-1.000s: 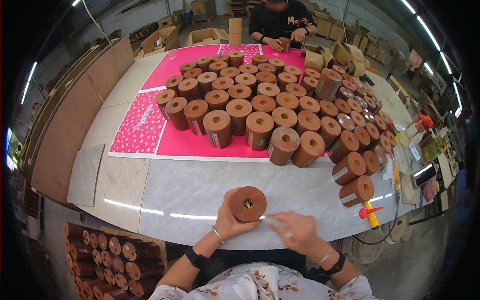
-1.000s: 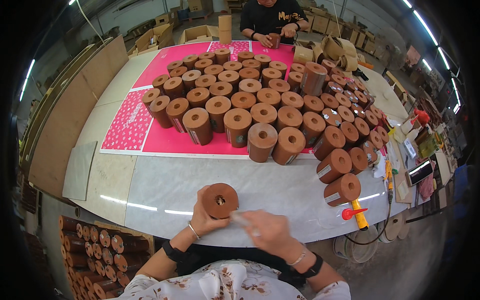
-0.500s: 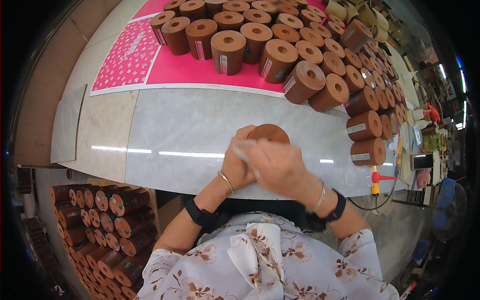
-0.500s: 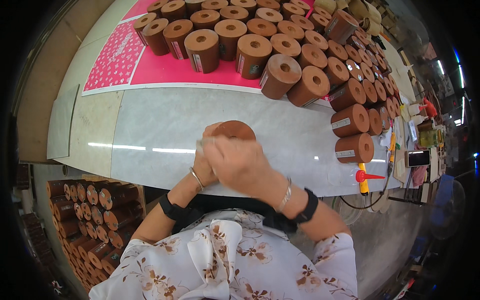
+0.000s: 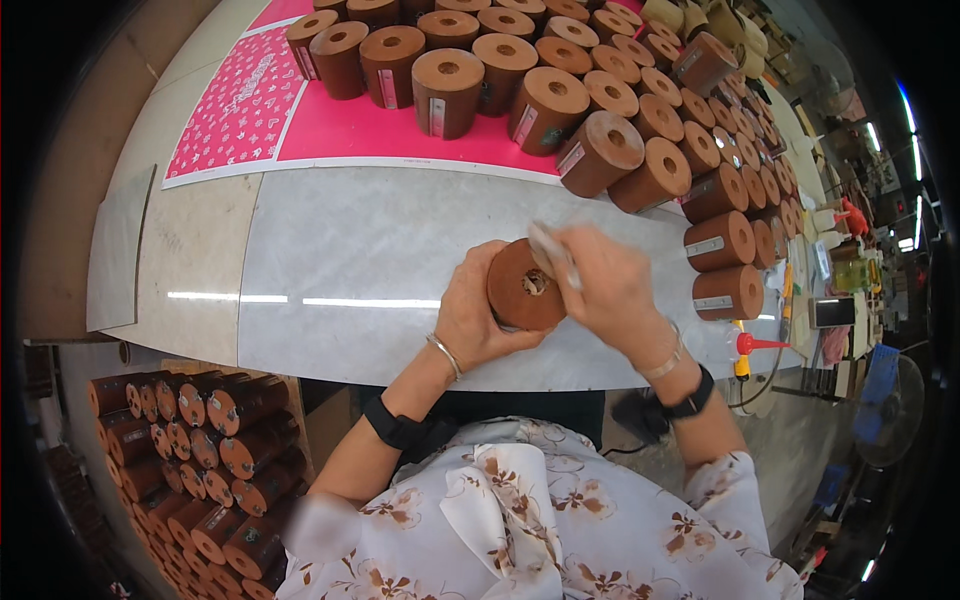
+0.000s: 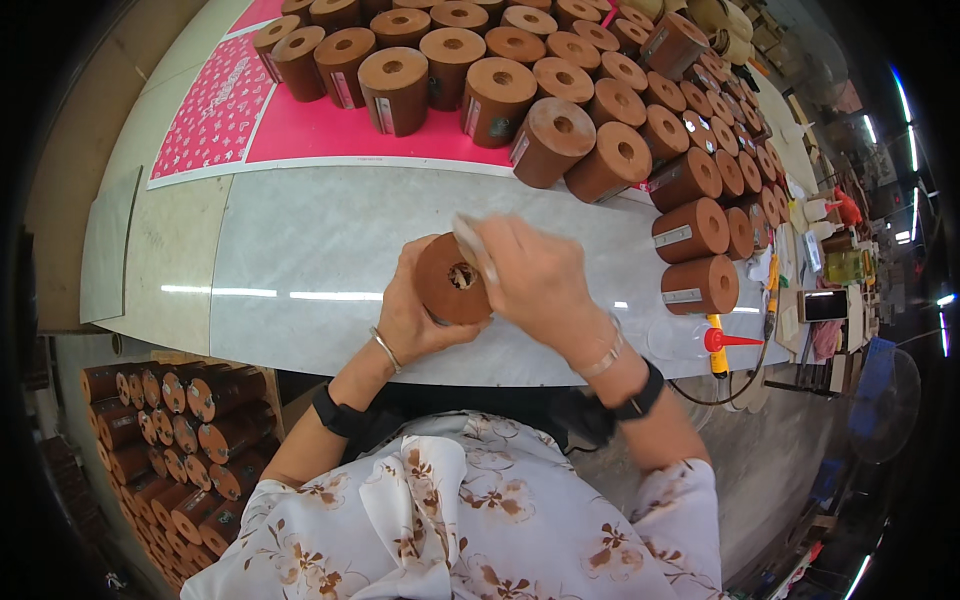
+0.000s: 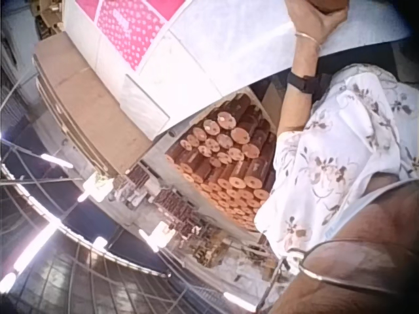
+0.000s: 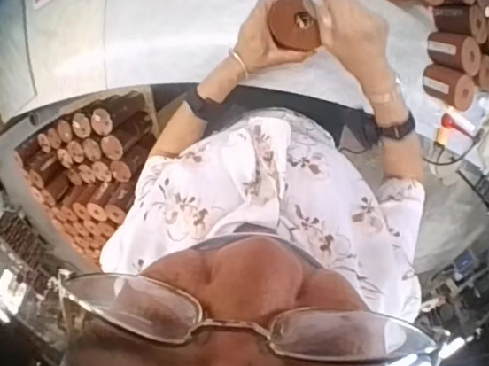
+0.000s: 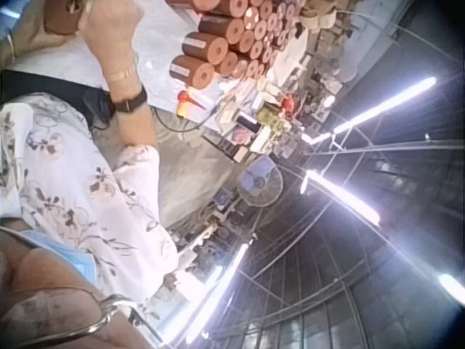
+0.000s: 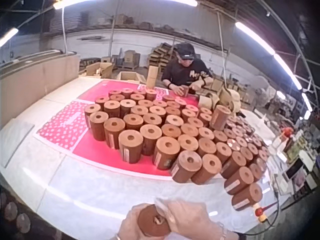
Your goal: Cleaning and inspecting small cylindrical wooden components by wiping them with a cloth.
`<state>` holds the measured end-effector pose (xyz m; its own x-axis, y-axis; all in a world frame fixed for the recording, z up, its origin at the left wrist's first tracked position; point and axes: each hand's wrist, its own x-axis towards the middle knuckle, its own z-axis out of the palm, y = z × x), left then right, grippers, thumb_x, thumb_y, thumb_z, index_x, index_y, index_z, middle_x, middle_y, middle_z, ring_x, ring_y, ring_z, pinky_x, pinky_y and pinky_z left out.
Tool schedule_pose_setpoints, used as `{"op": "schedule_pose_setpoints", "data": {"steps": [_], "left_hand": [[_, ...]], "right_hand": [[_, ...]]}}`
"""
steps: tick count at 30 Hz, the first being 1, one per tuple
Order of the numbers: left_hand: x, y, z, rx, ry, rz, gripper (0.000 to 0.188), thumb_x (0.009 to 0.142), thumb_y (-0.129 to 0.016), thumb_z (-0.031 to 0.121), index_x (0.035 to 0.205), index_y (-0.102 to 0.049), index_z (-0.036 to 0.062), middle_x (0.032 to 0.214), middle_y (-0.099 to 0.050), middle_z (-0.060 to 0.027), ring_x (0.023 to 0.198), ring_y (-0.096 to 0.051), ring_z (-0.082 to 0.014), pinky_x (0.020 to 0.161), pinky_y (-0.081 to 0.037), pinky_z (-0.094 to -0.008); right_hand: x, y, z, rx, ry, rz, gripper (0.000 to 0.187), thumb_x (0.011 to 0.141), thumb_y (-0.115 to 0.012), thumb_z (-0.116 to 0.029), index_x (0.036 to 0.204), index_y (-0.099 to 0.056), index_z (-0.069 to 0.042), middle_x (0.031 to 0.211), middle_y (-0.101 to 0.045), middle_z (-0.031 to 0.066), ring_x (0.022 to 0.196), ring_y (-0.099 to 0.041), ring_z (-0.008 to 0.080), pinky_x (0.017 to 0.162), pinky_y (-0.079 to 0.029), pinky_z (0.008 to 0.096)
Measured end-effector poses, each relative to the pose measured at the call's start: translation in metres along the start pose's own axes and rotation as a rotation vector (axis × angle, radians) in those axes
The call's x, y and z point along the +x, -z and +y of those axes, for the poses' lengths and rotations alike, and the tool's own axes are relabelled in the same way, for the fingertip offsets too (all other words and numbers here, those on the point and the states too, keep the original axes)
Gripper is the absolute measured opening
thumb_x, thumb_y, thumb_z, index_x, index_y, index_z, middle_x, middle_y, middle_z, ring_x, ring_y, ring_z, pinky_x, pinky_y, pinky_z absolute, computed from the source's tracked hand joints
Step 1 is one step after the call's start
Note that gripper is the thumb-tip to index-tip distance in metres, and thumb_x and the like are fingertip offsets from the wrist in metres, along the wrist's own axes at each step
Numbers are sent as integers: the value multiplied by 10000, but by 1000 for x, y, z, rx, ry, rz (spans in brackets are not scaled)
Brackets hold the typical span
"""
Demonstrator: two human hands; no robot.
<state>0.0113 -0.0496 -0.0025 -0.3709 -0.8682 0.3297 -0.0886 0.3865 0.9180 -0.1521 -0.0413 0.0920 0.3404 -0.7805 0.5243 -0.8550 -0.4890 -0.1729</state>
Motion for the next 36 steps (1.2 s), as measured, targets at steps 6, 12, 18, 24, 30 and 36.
{"op": "schedule_pose_setpoints", "data": {"steps": [6, 12, 18, 24, 30, 36], "left_hand": [[-6, -6, -15, -42, 19, 40, 863, 598, -850, 352, 1280, -415, 52, 1159, -532, -170, 1044, -544, -355, 896, -443, -423], [2, 0, 1, 50, -8, 7, 921, 550, -869, 349, 1284, -406, 42, 1177, -534, -175, 1047, -544, -360, 896, -446, -422], [-3, -5, -2, 92, -48, 66, 913, 553, -864, 340, 1278, -407, 28, 1182, -535, -186, 1052, -544, -368, 900, -441, -426], [-4, -1, -7, 15, 77, 21, 870, 573, -860, 353, 1249, -419, 29, 1151, -537, -186, 1014, -548, -378, 870, -442, -430], [-1, -3, 3, -12, 17, 35, 848, 579, -851, 340, 1244, -422, 33, 1107, -548, -178, 987, -546, -377, 858, -446, -430], [0, 1, 3, 94, -67, 69, 877, 567, -855, 343, 1259, -417, 30, 1127, -549, -181, 1013, -546, -363, 869, -445, -424]], "right_hand": [[-5, -1, -49, 189, 145, -80, 251, 713, -617, -40, 960, -582, -64, 784, -584, 73, 624, -590, 207, 495, -470, 327], [-3, 5, -13, -57, -1, -100, 215, 737, -637, -65, 943, -577, -49, 695, -549, 62, 581, -586, 202, 462, -451, 328], [10, -8, -32, 22, 125, 20, 258, 698, -630, -76, 949, -575, -54, 731, -541, 71, 549, -567, 226, 455, -444, 336], [-7, -3, -48, 85, 26, -63, 233, 725, -622, -72, 953, -578, -56, 730, -532, 56, 542, -565, 226, 449, -440, 337], [-2, 3, -37, -10, 4, -157, 248, 766, -620, -80, 1012, -601, -51, 776, -593, 70, 575, -597, 223, 455, -453, 321], [-5, 4, -25, -13, 8, 12, 214, 775, -624, -81, 984, -597, -43, 765, -596, 83, 584, -597, 229, 463, -456, 313]]}}
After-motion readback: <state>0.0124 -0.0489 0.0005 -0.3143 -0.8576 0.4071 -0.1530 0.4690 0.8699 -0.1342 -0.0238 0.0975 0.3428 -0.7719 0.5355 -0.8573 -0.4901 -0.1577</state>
